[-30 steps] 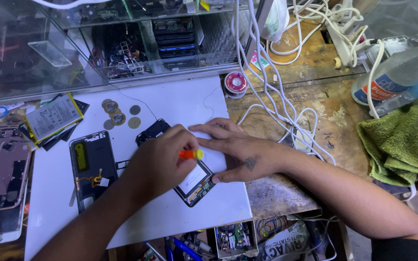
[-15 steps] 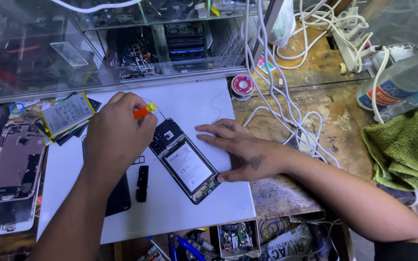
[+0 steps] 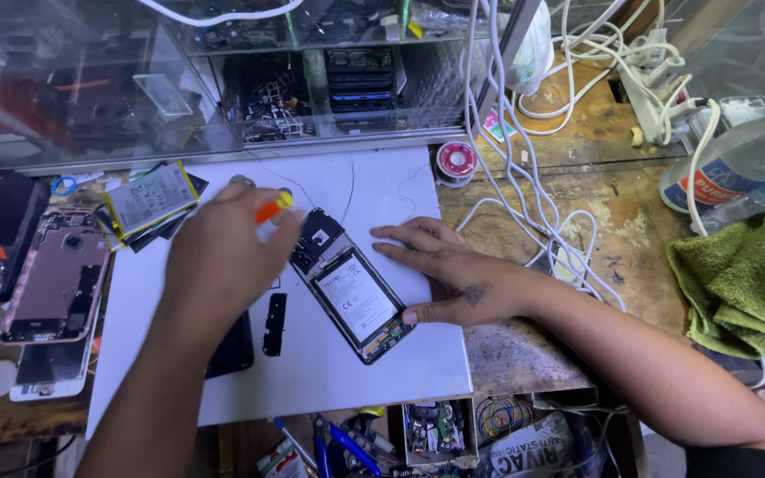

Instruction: The person uses a screwdriver and a metal spudger to pry open a smartphone, remove the battery, and disconnect internal components. They then lift the motherboard and camera module from the phone's chassis.

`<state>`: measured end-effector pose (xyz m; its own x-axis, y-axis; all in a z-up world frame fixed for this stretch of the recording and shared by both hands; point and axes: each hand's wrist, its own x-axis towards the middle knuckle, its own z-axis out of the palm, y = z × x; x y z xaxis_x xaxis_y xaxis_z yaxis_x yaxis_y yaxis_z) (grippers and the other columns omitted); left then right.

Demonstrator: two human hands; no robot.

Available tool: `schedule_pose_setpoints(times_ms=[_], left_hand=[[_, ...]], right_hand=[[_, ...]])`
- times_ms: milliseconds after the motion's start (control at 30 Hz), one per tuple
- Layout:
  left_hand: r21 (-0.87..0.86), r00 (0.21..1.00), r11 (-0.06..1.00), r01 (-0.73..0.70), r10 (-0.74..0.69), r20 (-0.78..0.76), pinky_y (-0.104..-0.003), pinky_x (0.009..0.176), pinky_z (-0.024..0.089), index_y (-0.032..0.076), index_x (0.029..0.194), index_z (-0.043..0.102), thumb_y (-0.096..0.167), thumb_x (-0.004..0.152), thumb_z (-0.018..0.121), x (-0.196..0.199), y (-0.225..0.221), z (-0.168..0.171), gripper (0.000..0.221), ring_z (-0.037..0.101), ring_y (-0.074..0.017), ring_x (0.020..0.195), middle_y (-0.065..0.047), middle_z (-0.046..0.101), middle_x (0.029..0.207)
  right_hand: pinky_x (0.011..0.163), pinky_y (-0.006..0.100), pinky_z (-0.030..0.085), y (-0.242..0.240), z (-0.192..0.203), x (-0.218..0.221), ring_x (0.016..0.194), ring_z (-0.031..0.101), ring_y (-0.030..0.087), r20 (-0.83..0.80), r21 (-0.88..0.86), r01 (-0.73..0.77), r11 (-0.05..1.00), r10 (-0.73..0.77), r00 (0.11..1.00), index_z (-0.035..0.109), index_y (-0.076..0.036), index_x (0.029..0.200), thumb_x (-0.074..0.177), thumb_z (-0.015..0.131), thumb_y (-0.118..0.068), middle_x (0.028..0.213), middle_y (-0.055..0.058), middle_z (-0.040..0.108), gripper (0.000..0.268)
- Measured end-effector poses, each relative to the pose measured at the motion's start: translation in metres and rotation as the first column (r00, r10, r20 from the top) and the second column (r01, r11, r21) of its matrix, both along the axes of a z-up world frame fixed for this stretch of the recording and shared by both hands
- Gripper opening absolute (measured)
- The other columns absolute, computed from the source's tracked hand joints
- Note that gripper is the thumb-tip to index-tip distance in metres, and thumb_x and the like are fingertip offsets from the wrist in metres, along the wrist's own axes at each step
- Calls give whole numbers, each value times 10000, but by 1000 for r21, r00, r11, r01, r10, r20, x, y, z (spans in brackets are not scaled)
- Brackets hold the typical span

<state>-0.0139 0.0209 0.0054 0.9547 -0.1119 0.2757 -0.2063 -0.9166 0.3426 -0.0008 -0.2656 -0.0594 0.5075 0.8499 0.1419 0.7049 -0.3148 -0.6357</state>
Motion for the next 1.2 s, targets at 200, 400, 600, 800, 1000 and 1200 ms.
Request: schedule_pose_setpoints(times_ms=[200,400,600,800,1000,1200], left_hand=[[264,902,964,-13,126,-413,-449,906,546,103,1190,720,511,861,736,7,-21,-11,525,689,-318,1047,-125,664,1217],[205,923,979,-9,87,-374,-459,850,557,126,1220,709,463,864,731,7,-22,-14,490,700,-314,984,-102,668,1180],[195,912,981,-6,86,-400,-448,856,561,139,1147,765,430,937,676,11,-18,-19,370,711,-296,973,-95,687,1147],[-40,994,999,11,-16,-109,-457,820,550,91,1189,728,389,928,689,2,-10,-11,398,697,-353,952,-136,692,1137],[-36,931,981,190,-191,-310,-465,744,551,143,1089,736,372,845,738,-69,-24,-17,335,691,-345,884,-93,681,1086],[-239,917,969,64,-152,-368,-424,668,559,139,1129,710,239,816,738,-112,-44,-32,330,711,-301,816,-72,678,1044]], right_hand=[[1212,519,222,0,0,0,1456,299,412,22,-35,14,999,-13,1000,376,21,1551,849,783,-394,1662,175,301,911],[1211,522,224,-1,-1,-1,1459,285,419,8,-36,20,999,-20,1000,372,17,1556,831,796,-401,1666,173,297,938],[1217,527,232,1,4,-3,1468,284,420,2,-49,26,998,-26,1000,370,17,1567,799,826,-425,1677,177,301,996],[1160,576,225,1,13,-3,1428,251,477,22,-24,-20,1000,20,1000,466,-103,1517,574,939,-473,1627,211,300,1118],[1176,560,286,3,13,-6,1432,341,452,85,2,-51,999,50,995,612,-158,1431,665,907,-476,1636,206,328,880],[1166,561,302,3,6,-5,1402,363,458,138,1,-50,999,49,989,629,-151,1412,693,878,-503,1617,166,402,839]])
